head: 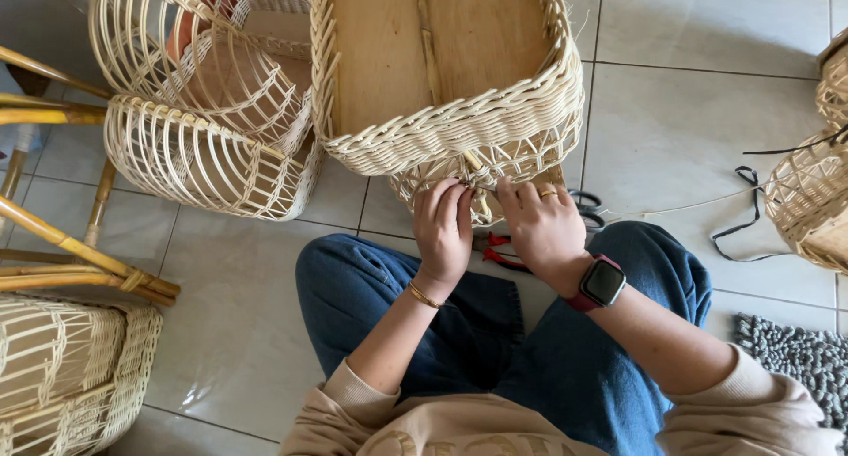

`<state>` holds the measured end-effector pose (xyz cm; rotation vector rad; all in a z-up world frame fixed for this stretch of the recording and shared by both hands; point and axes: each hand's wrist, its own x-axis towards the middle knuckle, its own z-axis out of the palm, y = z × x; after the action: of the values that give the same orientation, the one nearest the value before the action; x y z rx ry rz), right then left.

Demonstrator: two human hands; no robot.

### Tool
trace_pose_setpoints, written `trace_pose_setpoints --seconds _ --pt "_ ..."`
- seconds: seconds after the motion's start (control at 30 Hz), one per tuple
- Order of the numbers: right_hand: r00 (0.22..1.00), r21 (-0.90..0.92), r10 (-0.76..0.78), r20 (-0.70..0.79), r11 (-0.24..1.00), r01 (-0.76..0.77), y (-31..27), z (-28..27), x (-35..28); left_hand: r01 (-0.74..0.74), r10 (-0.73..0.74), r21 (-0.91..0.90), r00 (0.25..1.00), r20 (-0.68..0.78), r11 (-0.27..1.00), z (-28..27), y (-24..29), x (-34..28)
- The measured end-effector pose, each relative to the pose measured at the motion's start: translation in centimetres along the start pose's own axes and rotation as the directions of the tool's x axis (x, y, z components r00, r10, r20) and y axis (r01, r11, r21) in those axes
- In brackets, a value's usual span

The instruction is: The person weaves and trims pieces of a wicker basket while sitting on the floor, using pliers and scissors to cut and tuck lengths of wicker into the basket frame.

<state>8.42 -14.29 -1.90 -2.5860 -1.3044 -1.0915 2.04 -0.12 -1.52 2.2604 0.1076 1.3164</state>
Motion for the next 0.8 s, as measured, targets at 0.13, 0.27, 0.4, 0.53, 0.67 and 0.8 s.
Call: trace_pose_setpoints --seconds 0.13,0.27,0.4,0.53,0.67,0.8 --pt "0.998 0.094 -0.029 0.064 0.995 0.023 -0.1 -0.9 1.0 0.005 -0.005 0.021 1.0 0.007 1.0 0.3 -0.2 -0.2" --pt "0.986 0.236 0.046 0.163 0.968 -0.084 0.1 -3.6 3.8 0.026 -0.026 -0.013 0.999 0.022 1.0 0.3 -0.2 0.4" --pt "0.739 0.366 0.133 0.66 0.803 -0.47 0.7 -5.0 6.2 0.007 -0.008 0.022 1.0 0.027 1.0 0.0 0.2 0.2" --pt "0.503 0.315 0.157 0.85 0.615 -0.723 1.2 -5.2 8.0 0.022 -0.023 0.037 0.999 0.027 0.999 -0.2 0.2 0.4" --pt "0.382 0.365 0.032 0.924 0.228 -0.903 1.6 -0.9 6.2 0.021 -0.021 0.027 1.0 0.014 0.999 -0.4 0.2 0.8" --pt "0.4 0.371 -0.124 0.908 -0.205 -0.906 1.7 -3.0 6.2 0.021 -0.02 -0.018 0.999 0.043 1.0 -1.1 0.3 1.0"
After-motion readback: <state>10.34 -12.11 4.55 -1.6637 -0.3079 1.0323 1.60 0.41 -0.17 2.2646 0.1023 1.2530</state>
